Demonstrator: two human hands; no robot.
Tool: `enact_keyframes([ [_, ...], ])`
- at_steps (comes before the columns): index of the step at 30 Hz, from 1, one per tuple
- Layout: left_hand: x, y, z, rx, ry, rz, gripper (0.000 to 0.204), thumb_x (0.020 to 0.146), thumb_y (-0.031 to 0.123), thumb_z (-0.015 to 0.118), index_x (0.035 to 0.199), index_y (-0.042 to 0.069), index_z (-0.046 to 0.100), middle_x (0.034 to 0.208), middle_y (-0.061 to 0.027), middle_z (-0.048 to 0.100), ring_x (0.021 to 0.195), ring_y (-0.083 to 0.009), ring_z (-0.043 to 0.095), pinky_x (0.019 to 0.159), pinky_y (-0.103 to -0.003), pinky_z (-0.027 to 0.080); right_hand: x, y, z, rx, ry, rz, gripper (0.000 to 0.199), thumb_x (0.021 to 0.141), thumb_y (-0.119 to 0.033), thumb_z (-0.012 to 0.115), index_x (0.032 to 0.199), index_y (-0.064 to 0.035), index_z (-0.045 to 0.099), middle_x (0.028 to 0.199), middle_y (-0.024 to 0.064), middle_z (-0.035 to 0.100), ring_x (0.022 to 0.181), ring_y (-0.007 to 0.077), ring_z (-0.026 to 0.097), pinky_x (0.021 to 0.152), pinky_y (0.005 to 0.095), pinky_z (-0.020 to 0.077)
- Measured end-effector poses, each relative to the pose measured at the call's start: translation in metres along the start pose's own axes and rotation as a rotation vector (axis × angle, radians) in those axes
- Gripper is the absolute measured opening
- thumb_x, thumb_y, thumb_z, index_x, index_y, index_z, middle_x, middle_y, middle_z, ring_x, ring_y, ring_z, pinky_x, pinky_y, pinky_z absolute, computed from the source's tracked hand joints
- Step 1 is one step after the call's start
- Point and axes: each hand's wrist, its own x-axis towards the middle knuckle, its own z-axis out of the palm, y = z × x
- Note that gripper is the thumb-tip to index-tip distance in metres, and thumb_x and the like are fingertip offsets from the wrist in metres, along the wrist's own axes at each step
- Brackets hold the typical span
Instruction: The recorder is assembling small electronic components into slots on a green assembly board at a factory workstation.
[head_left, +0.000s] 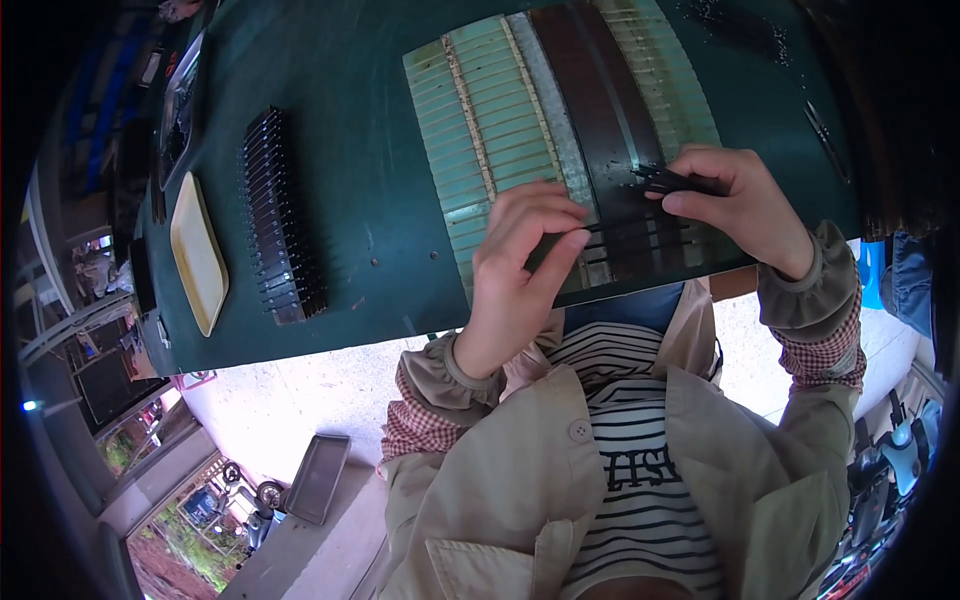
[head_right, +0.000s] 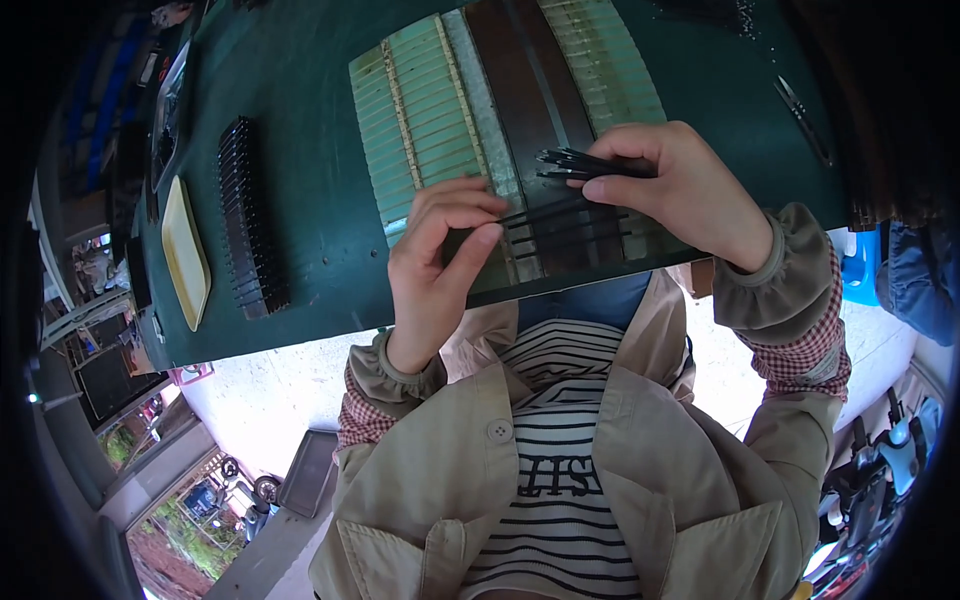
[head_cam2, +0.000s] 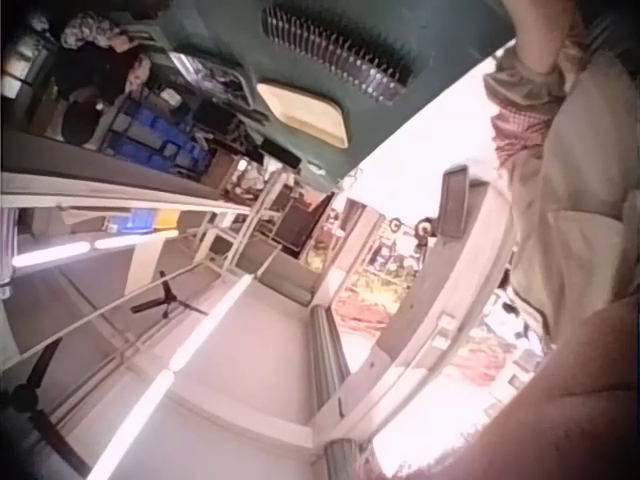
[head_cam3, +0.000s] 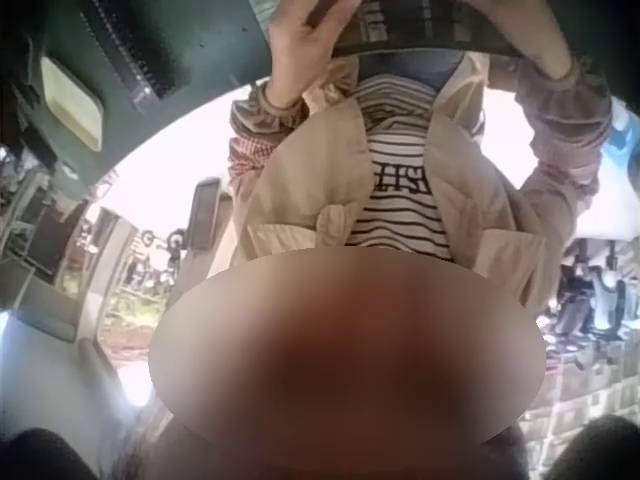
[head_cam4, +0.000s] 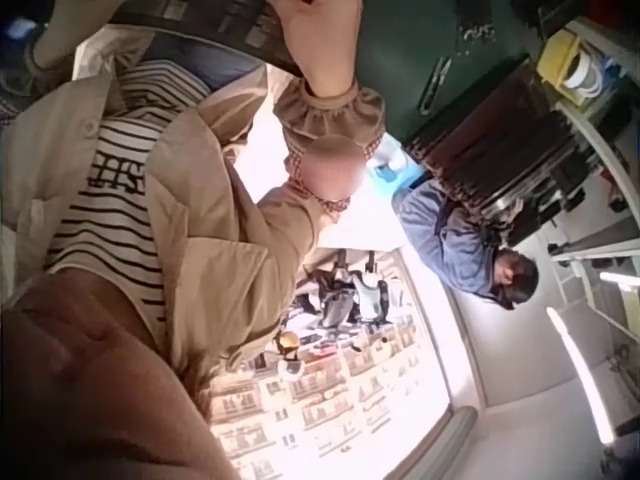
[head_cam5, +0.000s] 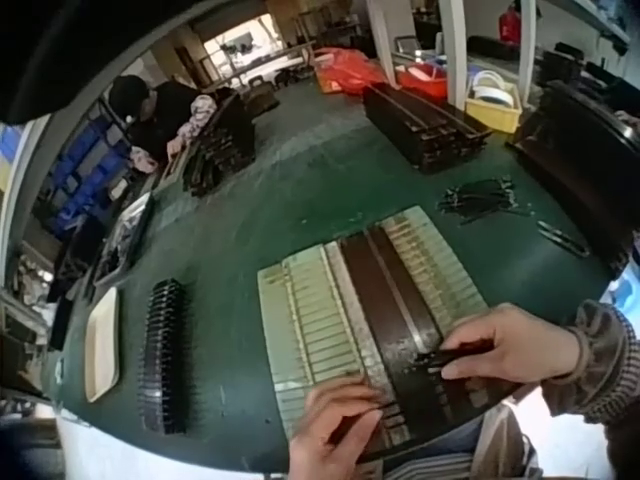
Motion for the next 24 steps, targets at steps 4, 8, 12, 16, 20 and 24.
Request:
enact_keyframes([
  [4, -0.007, 0.0, -0.008, 0.218, 0.068, 0.042, 0.01, 0.076, -0.005, 0.056, 0.086, -0.003, 0.058, 0.103, -0.0125, 0.059, 0.105, -0.0287, 0.052, 0.093, -0.038, 0.037, 0.002, 0.001, -0.003, -0.204, 0.015, 0.013, 0.011, 0.076, -0.002, 0.062, 0.085, 0.004, 0.059, 0.07, 0.0035, 0.055, 0.066, 0.0083, 0.051, 0.062, 0.0224, 0.0422],
  [8, -0.012, 0.001, -0.009, 0.285, 0.031, 0.066, 0.013, 0.076, -0.005, 0.055, 0.088, -0.003, 0.058, 0.107, -0.0135, 0.058, 0.11, -0.0303, 0.049, 0.095, -0.04, 0.036, 0.003, 0.002, -0.001, -0.184, 0.025, 0.042, 0.013, 0.075, -0.001, 0.062, 0.086, 0.0048, 0.058, 0.07, 0.0055, 0.055, 0.065, 0.0101, 0.051, 0.062, 0.024, 0.0428],
  [12, -0.012, 0.0, -0.008, 0.285, 0.014, 0.065, 0.016, 0.076, -0.005, 0.056, 0.092, -0.003, 0.059, 0.11, -0.0138, 0.057, 0.112, -0.0309, 0.048, 0.095, -0.04, 0.036, 0.004, 0.007, 0.005, -0.194, 0.045, -0.01, 0.012, 0.075, -0.001, 0.062, 0.085, 0.0044, 0.058, 0.07, 0.0063, 0.055, 0.065, 0.0103, 0.051, 0.061, 0.0243, 0.0428],
  [16, -0.01, 0.005, -0.004, 0.366, -0.016, 0.083, 0.021, 0.075, -0.005, 0.056, 0.096, -0.002, 0.059, 0.113, -0.0142, 0.055, 0.113, -0.0316, 0.046, 0.095, -0.04, 0.036, 0.005, 0.012, 0.009, -0.319, 0.08, -0.11, 0.012, 0.075, -0.001, 0.061, 0.085, 0.0042, 0.057, 0.07, 0.0068, 0.055, 0.064, 0.0104, 0.052, 0.061, 0.0246, 0.0427],
  [20, -0.009, 0.004, 0.001, 0.402, -0.023, 0.124, 0.025, 0.075, -0.004, 0.057, 0.099, -0.001, 0.059, 0.116, -0.0142, 0.053, 0.114, -0.0327, 0.044, 0.095, -0.04, 0.035, 0.004, 0.011, 0.01, -0.365, 0.116, -0.154, 0.014, 0.074, -0.001, 0.062, 0.086, 0.0035, 0.057, 0.071, 0.0067, 0.056, 0.066, 0.0098, 0.053, 0.061, 0.0247, 0.0425],
  [24, -0.001, 0.01, -0.003, 0.252, 0.006, 0.046, 0.021, 0.075, -0.004, 0.057, 0.096, -0.002, 0.059, 0.112, -0.0134, 0.055, 0.112, -0.033, 0.046, 0.093, -0.039, 0.037, -0.002, -0.001, -0.004, -0.244, 0.079, -0.08, 0.014, 0.075, -0.001, 0.062, 0.087, 0.003, 0.058, 0.073, 0.0043, 0.057, 0.067, 0.0081, 0.053, 0.061, 0.023, 0.0423],
])
